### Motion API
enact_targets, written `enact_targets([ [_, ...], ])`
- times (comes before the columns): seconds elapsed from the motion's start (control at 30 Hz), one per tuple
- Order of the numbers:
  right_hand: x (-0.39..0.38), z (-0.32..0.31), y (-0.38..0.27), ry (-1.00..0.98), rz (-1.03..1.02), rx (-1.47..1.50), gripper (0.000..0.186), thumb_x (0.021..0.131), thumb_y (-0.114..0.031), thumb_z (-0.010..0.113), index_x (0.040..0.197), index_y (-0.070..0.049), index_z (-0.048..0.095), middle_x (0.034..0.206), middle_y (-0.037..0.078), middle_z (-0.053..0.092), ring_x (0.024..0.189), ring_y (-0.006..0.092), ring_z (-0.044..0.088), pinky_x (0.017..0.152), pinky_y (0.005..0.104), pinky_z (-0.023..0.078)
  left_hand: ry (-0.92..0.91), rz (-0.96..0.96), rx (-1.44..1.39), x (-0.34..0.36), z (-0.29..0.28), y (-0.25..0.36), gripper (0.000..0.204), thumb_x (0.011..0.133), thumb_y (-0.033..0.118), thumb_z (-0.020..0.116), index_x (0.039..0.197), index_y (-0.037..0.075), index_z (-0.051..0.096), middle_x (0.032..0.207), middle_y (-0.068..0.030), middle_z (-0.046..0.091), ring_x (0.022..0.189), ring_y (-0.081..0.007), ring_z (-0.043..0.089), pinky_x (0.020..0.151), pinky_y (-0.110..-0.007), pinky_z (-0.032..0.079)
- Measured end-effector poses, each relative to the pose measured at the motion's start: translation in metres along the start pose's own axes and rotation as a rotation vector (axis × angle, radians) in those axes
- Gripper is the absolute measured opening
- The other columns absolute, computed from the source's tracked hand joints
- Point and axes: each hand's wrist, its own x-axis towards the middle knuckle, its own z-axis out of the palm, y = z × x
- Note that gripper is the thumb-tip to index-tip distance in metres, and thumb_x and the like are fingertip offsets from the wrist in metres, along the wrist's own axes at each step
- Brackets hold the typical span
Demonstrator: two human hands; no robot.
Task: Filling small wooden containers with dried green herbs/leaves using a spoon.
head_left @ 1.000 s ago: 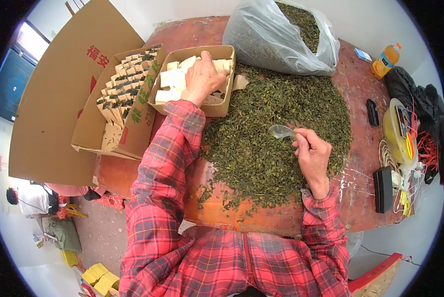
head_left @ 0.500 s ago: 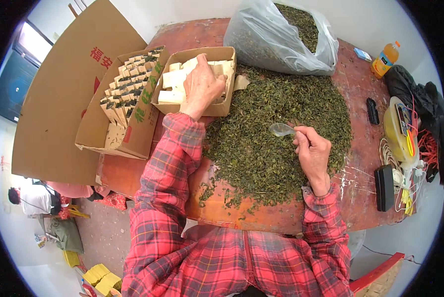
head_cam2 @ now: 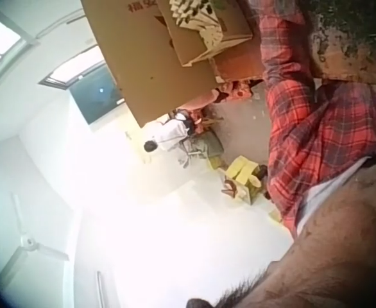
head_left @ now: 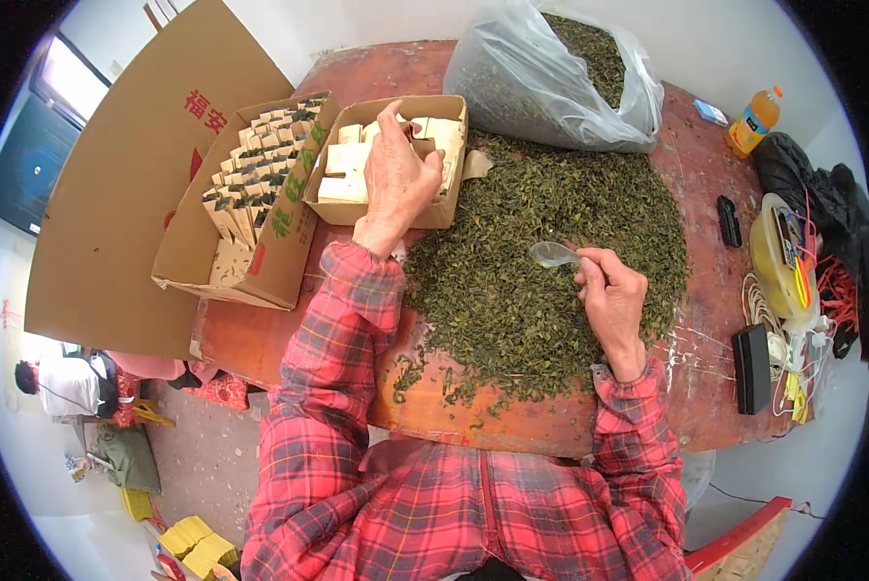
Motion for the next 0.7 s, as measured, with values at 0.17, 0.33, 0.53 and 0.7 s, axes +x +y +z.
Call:
enact_targets([
  [0.17,0.001,-0.002,-0.008,0.009,-0.002,-0.001,0.013,0.1,-0.006,0.063,0.106,-0.001,0.074,0.071,0.003,0.07,0.057,0.0068,0.063,0.05,0.0236,0.048,0.031,0.124,-0.005,-0.003,-0.006,0.013,0.08,0.08,0.005,0.076,0.147,-0.001,0.035,0.113,-0.0202,0.065,0.109,-0.0387,0.063,0.096,-0.049,0.051],
  [0.33,0.005,-0.009,-0.02,0.054,-0.107,-0.071,0.012,0.099,-0.003,0.064,0.106,0.0,0.073,0.072,0.004,0.072,0.058,0.0075,0.064,0.052,0.0238,0.048,-0.042,0.288,-0.132,-0.014,-0.022,0.057,0.08,0.079,0.001,0.075,0.149,0.0,0.035,0.114,-0.0186,0.066,0.11,-0.0374,0.062,0.097,-0.048,0.05],
  [0.53,0.009,-0.014,-0.039,0.085,-0.116,-0.076,0.013,0.098,-0.002,0.064,0.107,0.0,0.074,0.076,0.006,0.075,0.06,0.0083,0.065,0.053,0.0237,0.049,-0.193,0.326,-0.167,-0.022,-0.027,0.072,0.077,0.079,-0.001,0.075,0.147,0.0,0.039,0.112,-0.0174,0.067,0.109,-0.0357,0.063,0.095,-0.044,0.051],
  [0.7,0.005,-0.016,-0.037,0.097,-0.144,-0.069,0.015,0.098,0.0,0.064,0.108,0.0,0.074,0.076,0.006,0.074,0.061,0.0089,0.065,0.055,0.0239,0.05,-0.333,0.248,-0.287,-0.036,-0.021,0.072,0.078,0.078,0.0,0.076,0.147,0.001,0.038,0.111,-0.0173,0.07,0.098,-0.0347,0.068,0.088,-0.042,0.054],
])
